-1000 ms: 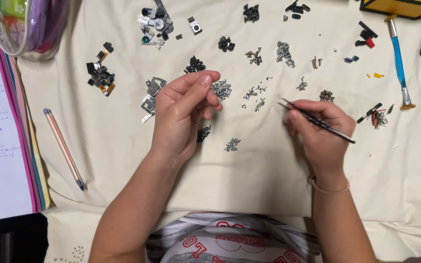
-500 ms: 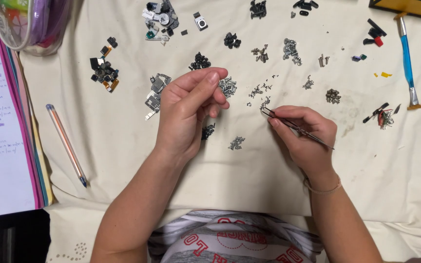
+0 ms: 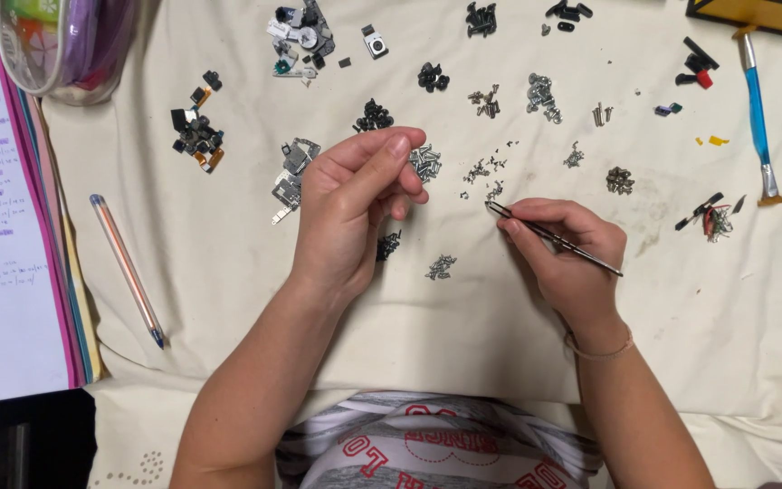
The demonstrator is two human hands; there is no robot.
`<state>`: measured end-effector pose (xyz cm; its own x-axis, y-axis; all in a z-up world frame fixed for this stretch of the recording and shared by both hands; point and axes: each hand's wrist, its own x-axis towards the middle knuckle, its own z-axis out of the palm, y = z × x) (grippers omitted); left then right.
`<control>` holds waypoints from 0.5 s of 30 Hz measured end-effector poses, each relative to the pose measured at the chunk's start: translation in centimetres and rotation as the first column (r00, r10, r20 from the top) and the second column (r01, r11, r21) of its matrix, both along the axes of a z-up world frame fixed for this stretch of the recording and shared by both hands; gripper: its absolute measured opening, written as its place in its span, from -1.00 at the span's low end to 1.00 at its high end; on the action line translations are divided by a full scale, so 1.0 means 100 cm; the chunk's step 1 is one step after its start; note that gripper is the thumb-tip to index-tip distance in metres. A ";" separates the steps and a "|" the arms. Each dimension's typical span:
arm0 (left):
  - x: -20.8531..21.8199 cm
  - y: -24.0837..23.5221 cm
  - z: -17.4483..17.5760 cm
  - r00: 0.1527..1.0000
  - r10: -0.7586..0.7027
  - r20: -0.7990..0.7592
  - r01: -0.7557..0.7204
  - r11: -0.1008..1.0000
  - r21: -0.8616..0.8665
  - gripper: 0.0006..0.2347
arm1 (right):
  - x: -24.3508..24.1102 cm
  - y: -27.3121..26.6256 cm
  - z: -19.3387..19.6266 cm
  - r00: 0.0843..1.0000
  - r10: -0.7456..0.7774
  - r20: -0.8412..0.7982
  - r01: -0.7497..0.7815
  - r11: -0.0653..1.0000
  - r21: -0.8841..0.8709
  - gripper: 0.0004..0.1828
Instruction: The person sorts small electronic components, such as screws and connectors, on a white cloth surface. They use tweezers to pick up and organize the items into small piles.
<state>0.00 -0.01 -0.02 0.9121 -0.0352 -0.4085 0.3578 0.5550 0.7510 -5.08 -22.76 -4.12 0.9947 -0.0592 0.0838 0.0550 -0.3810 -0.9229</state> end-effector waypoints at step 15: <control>0.001 0.000 0.003 1.000 0.006 -0.020 -0.006 1.000 0.006 -0.78 | -0.008 -0.012 0.002 0.998 -0.014 0.060 0.000 0.975 0.220 -0.91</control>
